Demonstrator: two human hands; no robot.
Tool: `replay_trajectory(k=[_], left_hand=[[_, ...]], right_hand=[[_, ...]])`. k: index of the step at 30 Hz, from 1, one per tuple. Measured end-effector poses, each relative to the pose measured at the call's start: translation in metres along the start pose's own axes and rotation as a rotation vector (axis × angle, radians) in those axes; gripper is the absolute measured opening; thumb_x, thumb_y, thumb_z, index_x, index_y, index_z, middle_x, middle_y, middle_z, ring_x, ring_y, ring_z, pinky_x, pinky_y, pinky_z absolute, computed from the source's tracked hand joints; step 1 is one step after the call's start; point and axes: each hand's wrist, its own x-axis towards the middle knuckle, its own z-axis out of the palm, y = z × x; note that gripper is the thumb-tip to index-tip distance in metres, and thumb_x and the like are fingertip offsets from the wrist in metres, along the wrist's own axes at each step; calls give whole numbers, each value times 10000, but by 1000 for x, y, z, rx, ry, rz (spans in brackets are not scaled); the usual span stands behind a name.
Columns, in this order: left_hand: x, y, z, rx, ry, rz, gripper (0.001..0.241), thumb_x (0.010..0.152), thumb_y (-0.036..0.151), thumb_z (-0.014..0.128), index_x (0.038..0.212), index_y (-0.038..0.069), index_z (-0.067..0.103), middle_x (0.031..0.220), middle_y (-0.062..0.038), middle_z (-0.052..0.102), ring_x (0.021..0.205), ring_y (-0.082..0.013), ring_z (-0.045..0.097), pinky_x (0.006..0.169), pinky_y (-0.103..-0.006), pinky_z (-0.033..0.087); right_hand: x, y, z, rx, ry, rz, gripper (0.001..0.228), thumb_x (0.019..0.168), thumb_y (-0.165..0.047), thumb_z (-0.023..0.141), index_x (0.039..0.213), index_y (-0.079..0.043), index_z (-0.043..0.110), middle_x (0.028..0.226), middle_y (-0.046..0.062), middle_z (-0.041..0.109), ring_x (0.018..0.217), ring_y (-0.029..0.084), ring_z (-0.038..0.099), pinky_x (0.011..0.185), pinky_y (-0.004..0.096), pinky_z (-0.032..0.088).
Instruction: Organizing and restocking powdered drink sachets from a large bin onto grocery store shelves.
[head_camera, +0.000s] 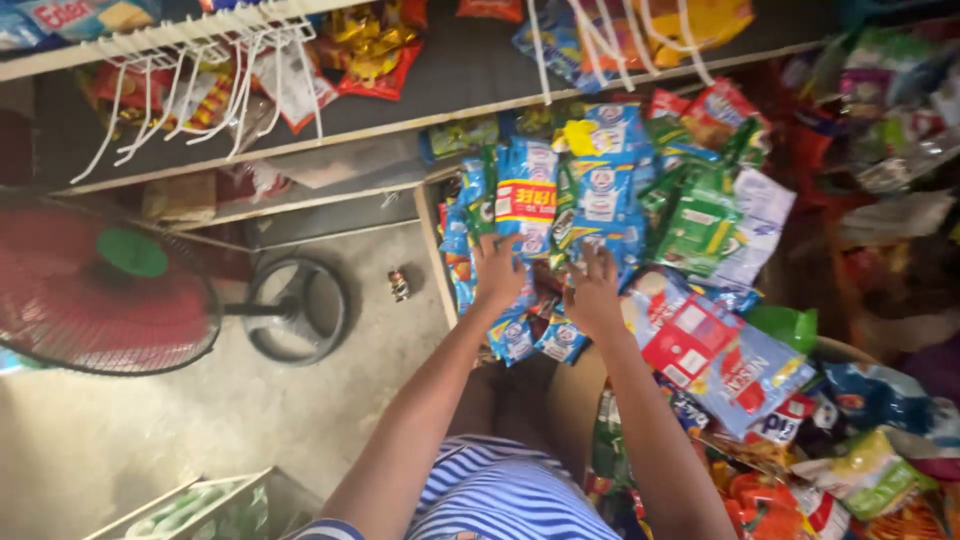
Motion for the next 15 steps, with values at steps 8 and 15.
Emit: replay_trajectory(k=[8,15], left_hand=[[-9,-7,-26,-140,-176,125,814,753,-10,705,1505,163,446,1465,-220,358,1360,-462,379,1134,-522,399],[-12,5,-44,-136,-332,96,907,796,46,740,1583,165,306,1537,-216,311,1390,-477,326,1120,-520,386]], right_hand=[[2,8,11,209,306,102,548,792,28,696,1320,-107,637,1455,162,533,1367,428,484,1175,511,375],[8,30,35,480,527,357,705,851,-53,815,1449,-14,444,1236,240,493,1014,321,577,885,398,530]])
